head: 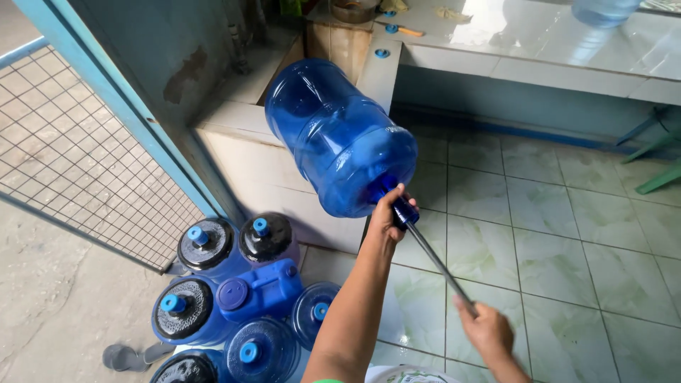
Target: Cleaning the inside of a large plastic water jug with a rod and then filling it with water.
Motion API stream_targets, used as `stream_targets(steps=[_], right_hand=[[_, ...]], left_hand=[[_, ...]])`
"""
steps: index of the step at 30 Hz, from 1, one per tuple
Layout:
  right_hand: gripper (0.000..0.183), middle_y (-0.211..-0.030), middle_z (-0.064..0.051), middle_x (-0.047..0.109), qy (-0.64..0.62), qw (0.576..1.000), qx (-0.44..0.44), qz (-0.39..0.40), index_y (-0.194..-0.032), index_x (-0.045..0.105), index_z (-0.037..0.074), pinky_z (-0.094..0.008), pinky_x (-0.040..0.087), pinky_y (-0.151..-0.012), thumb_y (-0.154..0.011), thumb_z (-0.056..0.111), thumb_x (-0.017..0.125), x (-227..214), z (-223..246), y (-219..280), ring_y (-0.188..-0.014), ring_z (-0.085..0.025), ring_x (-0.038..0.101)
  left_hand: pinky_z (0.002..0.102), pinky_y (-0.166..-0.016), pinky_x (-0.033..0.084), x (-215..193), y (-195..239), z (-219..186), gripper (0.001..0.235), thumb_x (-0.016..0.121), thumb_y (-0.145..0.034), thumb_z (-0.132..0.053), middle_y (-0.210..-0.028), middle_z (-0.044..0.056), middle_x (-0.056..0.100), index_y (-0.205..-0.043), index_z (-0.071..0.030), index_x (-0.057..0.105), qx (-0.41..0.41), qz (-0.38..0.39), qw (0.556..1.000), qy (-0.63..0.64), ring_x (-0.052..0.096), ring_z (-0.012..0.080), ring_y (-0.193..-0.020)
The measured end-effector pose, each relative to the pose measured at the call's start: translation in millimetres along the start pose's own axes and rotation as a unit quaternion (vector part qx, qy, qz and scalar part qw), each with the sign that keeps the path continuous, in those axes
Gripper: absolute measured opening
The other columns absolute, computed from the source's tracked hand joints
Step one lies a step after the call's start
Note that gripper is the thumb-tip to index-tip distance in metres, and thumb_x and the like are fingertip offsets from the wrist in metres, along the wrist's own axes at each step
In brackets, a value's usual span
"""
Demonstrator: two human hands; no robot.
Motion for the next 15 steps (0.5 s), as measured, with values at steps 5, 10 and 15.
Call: stream_targets(steps=[5, 10, 15], right_hand=[[0.042, -0.067, -0.002, 0.057, 0.158, 0.898, -0.218, -0.347, -0.068, 0.052, 0.018, -0.040, 0.036, -0.062, -0.096, 0.040, 0.075, -121.5, -15.9, -61.8, -0.062, -0.028, 0.056], [0.053, -0.066, 0.003, 0.053, 0.192, 0.847, -0.258, -0.424, -0.065, 0.046, 0.019, -0.037, 0.033, -0.065, -0.101, 0.044, 0.077, -192.1, -12.1, -76.9, -0.067, -0.023, 0.055], [0.052, -0.058, -0.005, 0.062, 0.229, 0.961, -0.072, -0.138, -0.073, 0.063, 0.019, -0.044, 0.044, -0.056, -0.090, 0.067, 0.071, -140.2, -21.4, -49.9, -0.062, -0.032, 0.064]], left_hand=[[0.040, -0.060, 0.058, 24.2, 7.3, 11.9, 0.035, 0.088, -0.078, -0.021, -0.079, 0.010, 0.066, -0.099, -0.006, 0.065, 0.013, -0.087, 0.995, -0.041, 0.069, 0.0259, -0.065], [0.042, -0.062, 0.060, 44.6, -7.4, 15.3, 0.042, 0.091, -0.075, -0.021, -0.080, 0.010, 0.068, -0.104, -0.004, 0.066, 0.022, -0.132, 0.990, -0.033, 0.070, 0.0281, -0.066], [0.042, -0.061, 0.061, 39.4, -18.7, 3.1, 0.048, 0.090, -0.075, -0.023, -0.083, 0.011, 0.066, -0.111, -0.005, 0.064, 0.002, -0.116, 0.993, -0.023, 0.070, 0.0285, -0.067]])
Point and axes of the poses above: each hand's wrist, its own y-axis away from the middle knuckle, its own x-axis out of the palm, z = x × y, the point moved 4 cm from there along -y, towards the middle knuckle
